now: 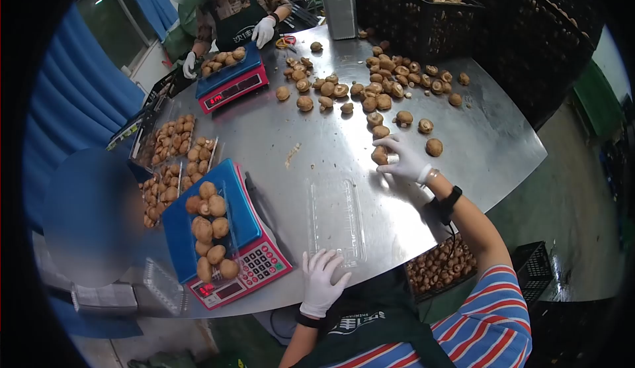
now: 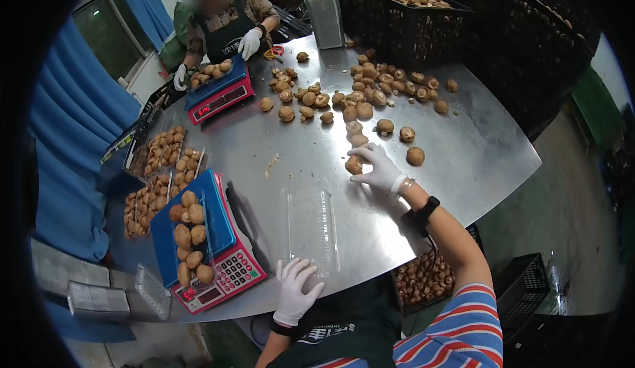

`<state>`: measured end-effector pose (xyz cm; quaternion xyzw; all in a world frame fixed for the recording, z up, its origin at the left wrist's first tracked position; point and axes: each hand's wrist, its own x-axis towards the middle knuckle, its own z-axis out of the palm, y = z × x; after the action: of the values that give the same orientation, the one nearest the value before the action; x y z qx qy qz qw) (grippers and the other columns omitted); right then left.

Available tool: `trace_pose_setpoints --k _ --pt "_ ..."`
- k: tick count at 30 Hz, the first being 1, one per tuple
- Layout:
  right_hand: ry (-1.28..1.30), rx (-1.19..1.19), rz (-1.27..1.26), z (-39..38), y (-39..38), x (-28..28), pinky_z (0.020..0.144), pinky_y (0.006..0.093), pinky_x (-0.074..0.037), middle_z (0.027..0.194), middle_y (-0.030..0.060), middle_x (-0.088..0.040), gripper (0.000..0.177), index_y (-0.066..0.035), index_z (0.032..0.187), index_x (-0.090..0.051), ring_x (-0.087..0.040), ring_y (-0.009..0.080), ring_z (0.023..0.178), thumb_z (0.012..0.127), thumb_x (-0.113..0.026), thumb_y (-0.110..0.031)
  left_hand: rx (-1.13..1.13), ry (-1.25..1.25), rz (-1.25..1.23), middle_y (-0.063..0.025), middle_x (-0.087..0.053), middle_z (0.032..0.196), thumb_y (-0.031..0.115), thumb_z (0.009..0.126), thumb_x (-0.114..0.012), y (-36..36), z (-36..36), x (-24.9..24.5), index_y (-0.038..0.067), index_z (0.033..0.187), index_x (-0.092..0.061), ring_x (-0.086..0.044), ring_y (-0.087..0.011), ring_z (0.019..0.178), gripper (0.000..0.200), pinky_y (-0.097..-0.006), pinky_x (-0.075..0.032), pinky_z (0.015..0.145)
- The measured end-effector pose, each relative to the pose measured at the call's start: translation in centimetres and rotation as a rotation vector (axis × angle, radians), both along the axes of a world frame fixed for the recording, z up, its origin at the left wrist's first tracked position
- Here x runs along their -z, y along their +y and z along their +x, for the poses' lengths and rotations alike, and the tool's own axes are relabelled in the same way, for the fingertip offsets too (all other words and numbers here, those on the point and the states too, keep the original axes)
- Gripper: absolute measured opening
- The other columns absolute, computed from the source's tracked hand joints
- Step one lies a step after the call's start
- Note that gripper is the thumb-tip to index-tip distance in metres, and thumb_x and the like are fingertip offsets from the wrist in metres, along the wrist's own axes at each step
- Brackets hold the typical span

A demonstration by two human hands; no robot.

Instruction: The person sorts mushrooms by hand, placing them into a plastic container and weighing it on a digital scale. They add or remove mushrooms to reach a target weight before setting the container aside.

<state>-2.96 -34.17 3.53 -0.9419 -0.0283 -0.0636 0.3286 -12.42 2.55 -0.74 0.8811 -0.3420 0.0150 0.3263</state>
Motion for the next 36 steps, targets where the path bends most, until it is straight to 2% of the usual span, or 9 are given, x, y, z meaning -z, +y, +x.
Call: trace_pose_setpoints --k 1,3,9,15,18,24,29,35,36 --pt "0.068 -0.065 0.453 -0.8 0.3 -0.7 0.105 0.0381 -0.040 0.130 0.0088 -0.051 0.064 -0.017 0.132 -0.053 -0.044 0.0276 0.128 0.075 -0.079 -0.027 0.005 0.005 -0.029 -0.0052 -0.059 0.120 0.029 0.075 -0.077 0.0 0.0 0.1 0.013 0.108 -0.067 -0.048 -0.0285 0.122 0.038 -0.0543 -0.021 0.114" --pt "0.154 -0.134 0.812 -2.8 1.8 -3.7 0.109 0.0355 -0.037 0.134 0.0079 -0.048 0.071 -0.010 0.137 -0.046 -0.043 0.0213 0.130 0.076 -0.080 -0.025 0.013 0.014 -0.059 -0.0062 -0.058 0.121 0.029 0.075 -0.077 -0.4 0.1 0.3 0.012 0.109 -0.066 -0.047 -0.0289 0.123 0.040 -0.0542 -0.022 0.113" --pt "0.029 -0.236 1.225 -6.1 5.4 -5.6 0.111 0.0350 -0.035 0.135 0.0086 -0.048 0.076 -0.006 0.136 -0.042 -0.045 0.0195 0.130 0.074 -0.083 -0.021 0.027 -0.003 -0.075 -0.0082 -0.059 0.120 0.024 0.072 -0.078 -0.1 0.2 0.4 0.011 0.109 -0.065 -0.049 -0.0308 0.122 0.042 -0.0519 -0.027 0.111" --pt "-0.113 -0.171 1.008 -8.3 8.4 -6.7 0.109 0.0357 -0.038 0.134 0.0080 -0.048 0.073 -0.005 0.135 -0.045 -0.048 0.0192 0.126 0.075 -0.083 -0.020 0.052 -0.028 -0.076 -0.0091 -0.057 0.121 0.023 0.072 -0.078 0.0 0.3 1.0 0.010 0.110 -0.065 -0.047 -0.0315 0.122 0.042 -0.0523 -0.028 0.111" --pt "-0.313 -0.132 0.741 -9.5 10.1 -7.2 0.101 0.0331 -0.044 0.124 0.0071 -0.052 0.069 -0.007 0.129 -0.053 -0.053 0.0187 0.117 0.071 -0.086 -0.023 0.061 -0.010 -0.100 -0.0098 -0.058 0.121 0.022 0.072 -0.078 0.0 0.3 0.8 0.009 0.109 -0.065 -0.048 -0.0326 0.122 0.041 -0.0534 -0.029 0.110" --pt "-0.473 -0.021 0.344 -11.7 12.2 -8.9 0.092 0.0322 -0.048 0.121 0.0087 -0.054 0.067 -0.011 0.127 -0.057 -0.056 0.0213 0.108 0.068 -0.086 -0.016 0.120 0.045 -0.195 -0.0117 -0.059 0.122 0.014 0.071 -0.077 0.3 0.2 0.4 0.009 0.109 -0.065 -0.050 -0.0367 0.124 0.040 -0.0491 -0.037 0.108" --pt "-0.461 -0.022 0.337 -10.5 12.9 -7.2 0.090 0.0319 -0.049 0.121 0.0096 -0.056 0.066 -0.011 0.128 -0.055 -0.057 0.0227 0.107 0.068 -0.084 -0.010 0.147 -0.011 -0.273 -0.0131 -0.061 0.121 0.013 0.073 -0.078 0.4 0.3 1.1 0.007 0.105 -0.066 -0.053 -0.0360 0.122 0.035 -0.0435 -0.045 0.100" --pt "-0.102 -0.133 0.488 -8.2 13.2 -2.1 0.097 0.0351 -0.047 0.125 0.0118 -0.055 0.058 -0.009 0.129 -0.052 -0.056 0.0273 0.117 0.076 -0.073 -0.004 0.069 0.064 -0.304 -0.0105 -0.064 0.112 0.009 0.066 -0.081 0.2 0.1 1.0 0.009 0.100 -0.067 -0.058 -0.0324 0.112 0.036 -0.0424 -0.048 0.094" --pt "-0.086 -0.152 0.482 -8.1 13.6 -2.0 0.100 0.0341 -0.045 0.124 0.0121 -0.058 0.061 -0.007 0.132 -0.050 -0.058 0.0232 0.114 0.077 -0.075 -0.008 0.069 0.066 -0.298 -0.0105 -0.064 0.112 0.009 0.066 -0.081 0.2 0.1 0.9 0.009 0.100 -0.067 -0.058 -0.0324 0.112 0.036 -0.0424 -0.048 0.094"
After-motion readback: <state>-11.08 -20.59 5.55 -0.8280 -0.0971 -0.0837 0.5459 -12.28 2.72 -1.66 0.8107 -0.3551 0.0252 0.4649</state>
